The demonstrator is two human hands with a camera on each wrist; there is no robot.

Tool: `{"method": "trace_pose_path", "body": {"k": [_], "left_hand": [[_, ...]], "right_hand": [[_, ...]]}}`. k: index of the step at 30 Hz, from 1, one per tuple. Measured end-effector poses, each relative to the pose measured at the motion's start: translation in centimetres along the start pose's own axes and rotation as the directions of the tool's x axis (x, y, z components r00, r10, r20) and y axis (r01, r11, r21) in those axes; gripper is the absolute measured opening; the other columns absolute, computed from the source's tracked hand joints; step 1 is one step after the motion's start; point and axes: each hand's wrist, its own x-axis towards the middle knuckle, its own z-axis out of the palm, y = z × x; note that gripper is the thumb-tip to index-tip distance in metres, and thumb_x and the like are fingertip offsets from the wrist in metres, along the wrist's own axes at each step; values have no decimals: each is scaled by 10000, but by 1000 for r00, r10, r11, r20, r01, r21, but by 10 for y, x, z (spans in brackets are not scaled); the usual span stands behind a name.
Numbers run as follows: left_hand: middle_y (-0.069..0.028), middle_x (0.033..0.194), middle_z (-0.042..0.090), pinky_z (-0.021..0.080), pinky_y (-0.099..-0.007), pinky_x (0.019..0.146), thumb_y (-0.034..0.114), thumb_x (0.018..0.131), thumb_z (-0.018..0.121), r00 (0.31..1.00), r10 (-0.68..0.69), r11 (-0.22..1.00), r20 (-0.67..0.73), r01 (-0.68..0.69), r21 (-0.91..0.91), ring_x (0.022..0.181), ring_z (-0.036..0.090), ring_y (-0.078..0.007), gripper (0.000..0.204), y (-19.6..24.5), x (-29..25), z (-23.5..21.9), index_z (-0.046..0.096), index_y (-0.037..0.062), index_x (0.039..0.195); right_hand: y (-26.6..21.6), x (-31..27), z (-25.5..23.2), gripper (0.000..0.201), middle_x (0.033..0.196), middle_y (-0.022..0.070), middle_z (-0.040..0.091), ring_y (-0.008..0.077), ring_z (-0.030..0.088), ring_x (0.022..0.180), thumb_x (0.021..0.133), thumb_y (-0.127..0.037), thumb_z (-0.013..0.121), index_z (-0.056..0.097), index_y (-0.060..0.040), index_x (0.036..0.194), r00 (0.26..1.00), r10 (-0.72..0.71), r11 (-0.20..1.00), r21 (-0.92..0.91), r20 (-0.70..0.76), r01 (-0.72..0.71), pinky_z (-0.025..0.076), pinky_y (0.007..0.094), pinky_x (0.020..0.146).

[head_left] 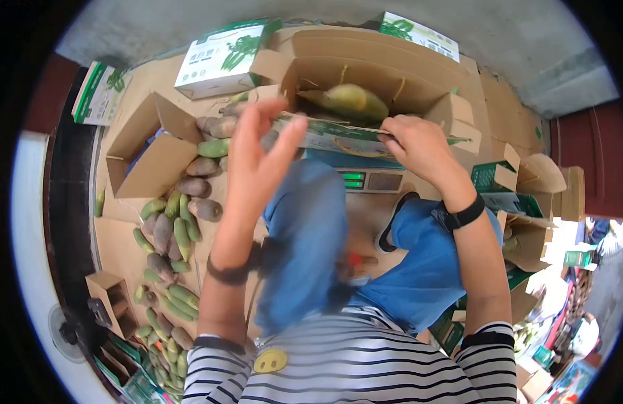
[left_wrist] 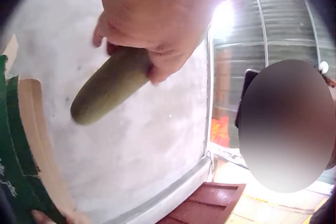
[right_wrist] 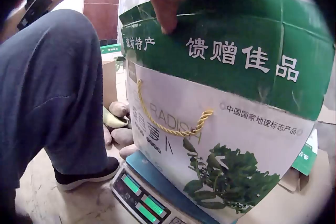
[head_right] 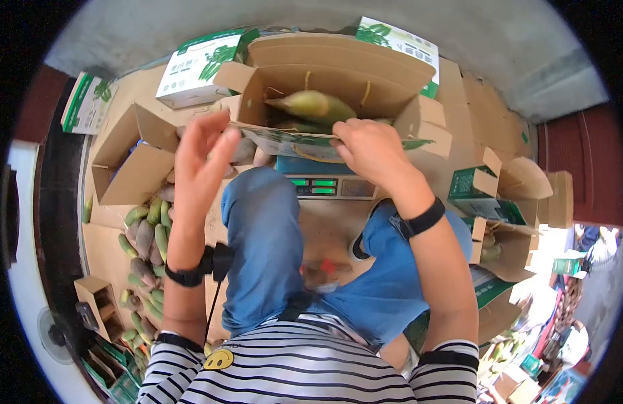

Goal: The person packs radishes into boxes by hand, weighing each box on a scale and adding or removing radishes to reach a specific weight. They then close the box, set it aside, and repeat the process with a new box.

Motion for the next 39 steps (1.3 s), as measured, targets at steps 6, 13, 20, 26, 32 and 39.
{"method": "trace_pose_path", "body": {"k": [6, 13, 20, 26, 32, 39], "left_hand": [[-127, 1200, 565, 373, -418, 1002, 230, 783, 733, 809, 131, 846, 573, -392, 361, 1166, 503, -323, 418, 36, -58, 1, 573, 50, 1125], [-93, 1291, 494, 261, -504, 1065, 233, 727, 743, 823, 150, 630, 548, -507, 589, 1271, 391, -307, 436, 31, -81, 15, 579, 94, 1107], [-74, 1299, 498, 278, -498, 1063, 222, 694, 764, 829, 170, 632, 533, -507, 586, 1265, 406, -301, 452, 39, -85, 7, 596, 117, 1100], [-80, 1300, 517, 289, -496, 1057, 206, 665, 783, 838, 193, 608, 511, -511, 608, 1253, 431, -302, 471, 41, -86, -5, 617, 121, 1098], [-95, 1294, 519, 304, -487, 1046, 198, 667, 779, 849, 193, 591, 492, -500, 633, 1248, 433, -318, 466, 38, -86, -8, 618, 112, 1095], [-101, 1293, 520, 316, -473, 1037, 198, 687, 762, 833, 232, 572, 503, -535, 621, 1232, 449, -323, 451, 33, -84, -4, 613, 92, 1099]], "right_hand": [[3, 2, 4, 149, 819, 128, 628, 345, 608, 795, 845, -195, 605, 615, -59, 907, 999, -27, 999, -25, 19, 28, 477, 461, 666], [-1, -2, 0, 195, 839, 135, 646, 336, 629, 822, 856, -252, 601, 598, -57, 873, 999, -18, 999, -44, 27, 19, 502, 452, 691], [-1, -1, -3, 310, 954, 110, 627, 318, 613, 880, 878, -352, 594, 627, -64, 987, 969, -91, 995, -54, -229, 81, 501, 416, 732], [-7, -1, -16, 304, 1002, 103, 619, 310, 604, 894, 924, -334, 542, 628, -60, 1023, 919, -46, 998, 19, -392, 58, 494, 396, 745], [8, -5, -10, 381, 846, 120, 632, 322, 618, 808, 939, -392, 497, 648, -51, 860, 946, 55, 997, -33, -319, -69, 500, 435, 682], [4, -10, -12, 458, 845, 147, 639, 346, 623, 811, 952, -441, 448, 650, -42, 852, 984, 77, 995, -47, -159, -85, 503, 457, 692]]}}
